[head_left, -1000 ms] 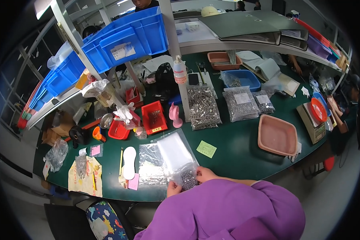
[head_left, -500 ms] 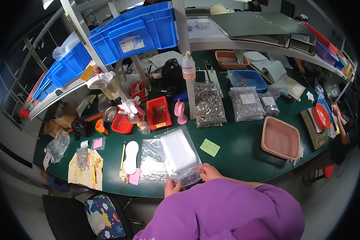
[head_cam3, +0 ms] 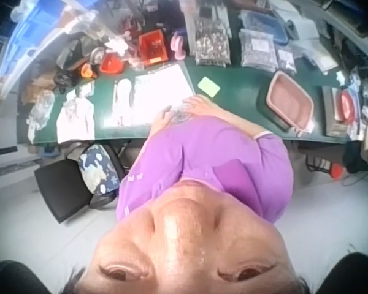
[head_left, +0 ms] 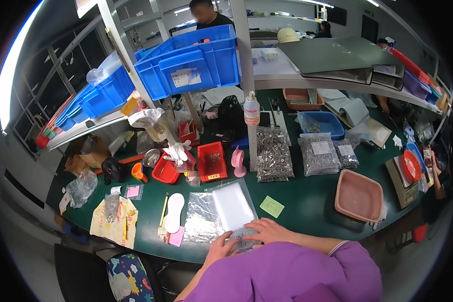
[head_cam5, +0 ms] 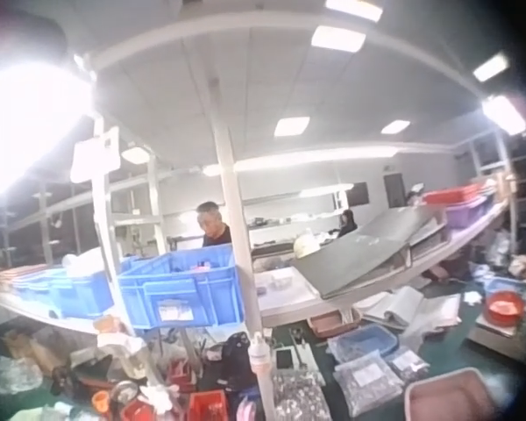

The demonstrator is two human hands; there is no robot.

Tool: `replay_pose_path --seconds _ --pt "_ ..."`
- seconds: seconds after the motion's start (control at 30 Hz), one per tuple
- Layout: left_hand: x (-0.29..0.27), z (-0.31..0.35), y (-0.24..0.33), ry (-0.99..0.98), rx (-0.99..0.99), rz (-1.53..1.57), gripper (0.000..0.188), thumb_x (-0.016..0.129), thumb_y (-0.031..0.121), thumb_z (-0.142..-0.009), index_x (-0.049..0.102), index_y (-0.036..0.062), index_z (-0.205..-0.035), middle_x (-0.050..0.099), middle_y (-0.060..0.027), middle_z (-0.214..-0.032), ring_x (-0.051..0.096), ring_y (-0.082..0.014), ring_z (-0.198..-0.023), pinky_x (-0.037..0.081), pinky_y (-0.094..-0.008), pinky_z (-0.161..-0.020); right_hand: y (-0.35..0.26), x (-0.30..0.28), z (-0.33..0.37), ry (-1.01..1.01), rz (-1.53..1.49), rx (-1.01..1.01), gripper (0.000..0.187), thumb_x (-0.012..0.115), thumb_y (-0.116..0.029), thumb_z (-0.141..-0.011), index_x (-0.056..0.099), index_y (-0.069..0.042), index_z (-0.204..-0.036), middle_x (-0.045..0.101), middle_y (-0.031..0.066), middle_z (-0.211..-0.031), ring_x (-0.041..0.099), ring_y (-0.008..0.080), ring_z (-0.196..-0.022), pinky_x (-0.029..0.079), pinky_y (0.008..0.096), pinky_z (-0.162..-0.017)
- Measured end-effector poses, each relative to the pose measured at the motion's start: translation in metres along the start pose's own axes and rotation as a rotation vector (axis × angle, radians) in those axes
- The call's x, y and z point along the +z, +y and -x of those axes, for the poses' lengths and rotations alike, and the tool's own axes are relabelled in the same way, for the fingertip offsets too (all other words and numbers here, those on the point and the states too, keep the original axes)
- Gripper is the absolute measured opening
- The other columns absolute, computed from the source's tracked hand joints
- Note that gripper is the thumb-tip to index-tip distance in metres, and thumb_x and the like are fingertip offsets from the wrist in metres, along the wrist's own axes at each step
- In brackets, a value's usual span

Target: Sorting, bagging, and labeling small metal hardware components at a manufacturing workbench.

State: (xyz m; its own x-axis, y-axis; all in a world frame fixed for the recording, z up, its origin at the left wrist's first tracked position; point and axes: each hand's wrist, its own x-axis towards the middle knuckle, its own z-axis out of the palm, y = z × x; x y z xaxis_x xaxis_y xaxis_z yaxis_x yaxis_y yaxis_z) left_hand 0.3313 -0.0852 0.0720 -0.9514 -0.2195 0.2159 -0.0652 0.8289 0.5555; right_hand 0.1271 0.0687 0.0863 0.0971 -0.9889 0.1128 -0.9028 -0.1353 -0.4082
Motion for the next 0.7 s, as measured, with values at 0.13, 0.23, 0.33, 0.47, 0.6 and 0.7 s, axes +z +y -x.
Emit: replay_pose_path --seconds 0.13,0.23,0.33,0.47,0.6,0.7 --pt "-0.01 -0.013 -0.002 -0.184 0.047 -0.05 0.039 0.069 0.033 -0.076 0.061 0.0113 -0.108 0.046 -0.0177 -0.129 0.053 -0.0359 -0.109 0.045 -0.0454 -0.087 0.013 -0.015 -0.006 -0.189 0.15 -0.037 0.034 0.057 -0.033 -0.081 0.062 -0.016 -0.11 0.053 0.0108 -0.116 0.046 0.028 -0.115 0.037 0.0426 -0.095" --pt "-0.021 -0.022 -0.005 -0.309 -0.054 -0.057 0.034 0.071 0.036 -0.073 0.063 0.0094 -0.093 0.053 -0.0146 -0.122 0.059 -0.0339 -0.1 0.048 -0.0427 -0.083 0.021 -0.013 -0.012 -0.206 0.199 -0.128 0.028 0.059 -0.037 -0.078 0.064 -0.011 -0.09 0.058 0.0072 -0.095 0.054 0.0254 -0.099 0.043 0.0382 -0.082" --pt "-0.028 -0.026 -0.007 -0.363 -0.04 -0.11 0.03 0.072 0.033 -0.072 0.064 0.0092 -0.088 0.058 -0.0138 -0.116 0.061 -0.0322 -0.096 0.05 -0.0411 -0.079 0.02 -0.018 -0.014 -0.231 0.199 -0.096 0.032 0.066 -0.039 -0.071 0.064 -0.01 -0.086 0.058 0.0057 -0.089 0.056 0.024 -0.094 0.044 0.0364 -0.077" --pt "-0.033 -0.036 -0.012 -0.263 0.246 -0.236 0.023 0.072 0.027 -0.072 0.058 0.0082 -0.07 0.064 -0.0036 -0.104 0.062 -0.0225 -0.091 0.051 -0.0376 -0.074 0.03 -0.009 -0.011 -0.119 0.243 -0.181 0.019 0.067 -0.027 -0.073 0.061 -0.011 -0.08 0.056 0.0036 -0.086 0.054 0.0216 -0.089 0.044 0.0334 -0.072" --pt "-0.03 -0.031 -0.011 -0.264 0.191 -0.15 0.022 0.072 0.026 -0.072 0.059 0.0084 -0.073 0.063 -0.0048 -0.106 0.061 -0.0244 -0.094 0.05 -0.0397 -0.076 0.015 -0.018 -0.015 0.028 0.079 -0.252 0.015 0.064 -0.022 -0.074 0.06 -0.011 -0.082 0.053 0.0073 -0.108 0.049 0.0262 -0.108 0.041 0.0399 -0.087" --pt "-0.028 -0.033 -0.004 -0.218 0.103 -0.051 0.023 0.073 0.027 -0.072 0.06 0.0085 -0.077 0.06 -0.0081 -0.112 0.06 -0.0283 -0.097 0.05 -0.0408 -0.078 0.006 -0.011 -0.021 -0.01 -0.067 -0.29 0.015 0.063 -0.021 -0.077 0.059 -0.011 -0.087 0.046 0.0099 -0.129 0.035 0.0323 -0.129 0.025 0.0504 -0.108"
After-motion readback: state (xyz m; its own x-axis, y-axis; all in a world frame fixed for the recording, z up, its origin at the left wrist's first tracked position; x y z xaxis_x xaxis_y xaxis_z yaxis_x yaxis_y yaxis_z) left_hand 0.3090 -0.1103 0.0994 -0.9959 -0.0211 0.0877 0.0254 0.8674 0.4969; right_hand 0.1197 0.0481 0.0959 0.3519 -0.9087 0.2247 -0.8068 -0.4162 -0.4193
